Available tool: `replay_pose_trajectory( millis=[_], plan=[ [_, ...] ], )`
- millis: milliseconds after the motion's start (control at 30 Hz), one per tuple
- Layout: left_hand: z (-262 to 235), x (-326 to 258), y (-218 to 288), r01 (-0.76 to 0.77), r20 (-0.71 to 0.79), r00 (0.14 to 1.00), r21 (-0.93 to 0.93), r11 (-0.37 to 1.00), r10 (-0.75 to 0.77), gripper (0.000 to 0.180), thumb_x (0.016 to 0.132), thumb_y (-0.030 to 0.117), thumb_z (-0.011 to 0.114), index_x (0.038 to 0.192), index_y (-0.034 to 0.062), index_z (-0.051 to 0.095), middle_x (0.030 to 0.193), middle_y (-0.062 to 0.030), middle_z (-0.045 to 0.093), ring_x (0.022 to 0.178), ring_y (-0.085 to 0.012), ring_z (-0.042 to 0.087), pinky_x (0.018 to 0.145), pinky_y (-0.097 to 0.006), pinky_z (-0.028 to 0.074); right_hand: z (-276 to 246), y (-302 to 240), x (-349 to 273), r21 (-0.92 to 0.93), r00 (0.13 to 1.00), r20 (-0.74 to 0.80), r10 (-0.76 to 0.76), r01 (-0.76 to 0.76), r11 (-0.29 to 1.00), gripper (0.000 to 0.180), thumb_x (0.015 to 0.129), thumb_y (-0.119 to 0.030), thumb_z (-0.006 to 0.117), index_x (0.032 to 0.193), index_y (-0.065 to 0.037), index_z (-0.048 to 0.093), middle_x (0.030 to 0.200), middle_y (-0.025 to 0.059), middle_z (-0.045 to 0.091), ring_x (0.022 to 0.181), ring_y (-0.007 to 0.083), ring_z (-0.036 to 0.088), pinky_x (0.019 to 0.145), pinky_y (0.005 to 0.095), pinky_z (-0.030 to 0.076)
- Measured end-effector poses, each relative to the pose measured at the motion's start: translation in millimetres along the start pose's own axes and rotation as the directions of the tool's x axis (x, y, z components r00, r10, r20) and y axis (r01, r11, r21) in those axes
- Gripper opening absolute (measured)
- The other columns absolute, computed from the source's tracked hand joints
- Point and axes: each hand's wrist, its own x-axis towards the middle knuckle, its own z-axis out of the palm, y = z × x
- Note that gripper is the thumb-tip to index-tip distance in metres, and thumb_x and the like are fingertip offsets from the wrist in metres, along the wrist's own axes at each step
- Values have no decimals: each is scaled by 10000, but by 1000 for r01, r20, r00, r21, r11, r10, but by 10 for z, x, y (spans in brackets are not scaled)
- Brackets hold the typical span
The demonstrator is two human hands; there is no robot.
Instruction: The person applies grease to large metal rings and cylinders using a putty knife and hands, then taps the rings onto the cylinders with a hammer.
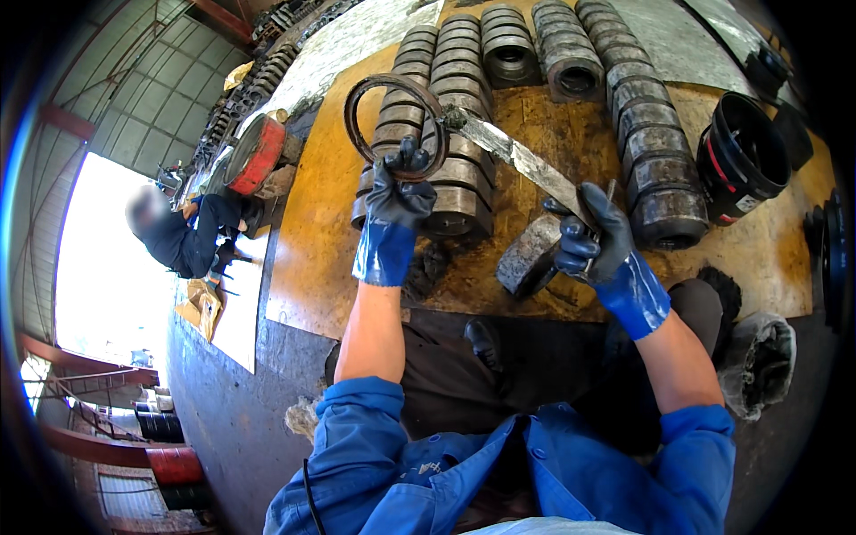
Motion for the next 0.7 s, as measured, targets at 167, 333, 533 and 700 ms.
replay_pose_trajectory(
  millis=[167, 333, 533, 700],
  plan=[
    [-81, -69, 70, 95, 47, 993, 184, 978, -106, 258, 935, 335, 523, 961, 105, 636, 1170, -89, 634, 988, -247, 623, 557, -267, 494, 94, -32, -12, 57, 997, 71, 11, -15, 998, 629, 960, -487, 392, 1235, 70, 486, 755, 24, 657, 442, 64, 429, 446, 272, 346],
    [-73, -66, -15, 178, 126, 974, 73, 981, -186, 274, 935, 362, 513, 930, 113, 626, 1172, -90, 631, 1001, -264, 634, 559, -263, 511, 108, -112, -45, 91, 984, 141, -110, 98, 991, 623, 967, -493, 383, 1243, 56, 484, 784, 20, 655, 483, 66, 475, 481, 274, 365],
    [-13, -43, -53, 170, 132, 974, 102, 980, -183, 257, 935, 351, 525, 932, 112, 620, 1149, -73, 607, 1001, -260, 606, 574, -268, 502, 58, -52, -51, 142, 979, -194, -56, 85, 986, 614, 927, -498, 491, 1242, 29, 495, 801, 31, 648, 513, 73, 498, 503, 280, 395],
    [-5, 15, -130, 201, 246, 936, 216, 956, -252, 267, 930, 332, 558, 967, 72, 602, 1191, -97, 503, 1052, -255, 525, 629, -287, 509, 101, 7, -64, 26, 952, -305, 34, -27, 999, 599, 916, -495, 503, 1210, 26, 527, 774, 43, 661, 496, 74, 504, 473, 274, 412]
  ],
)
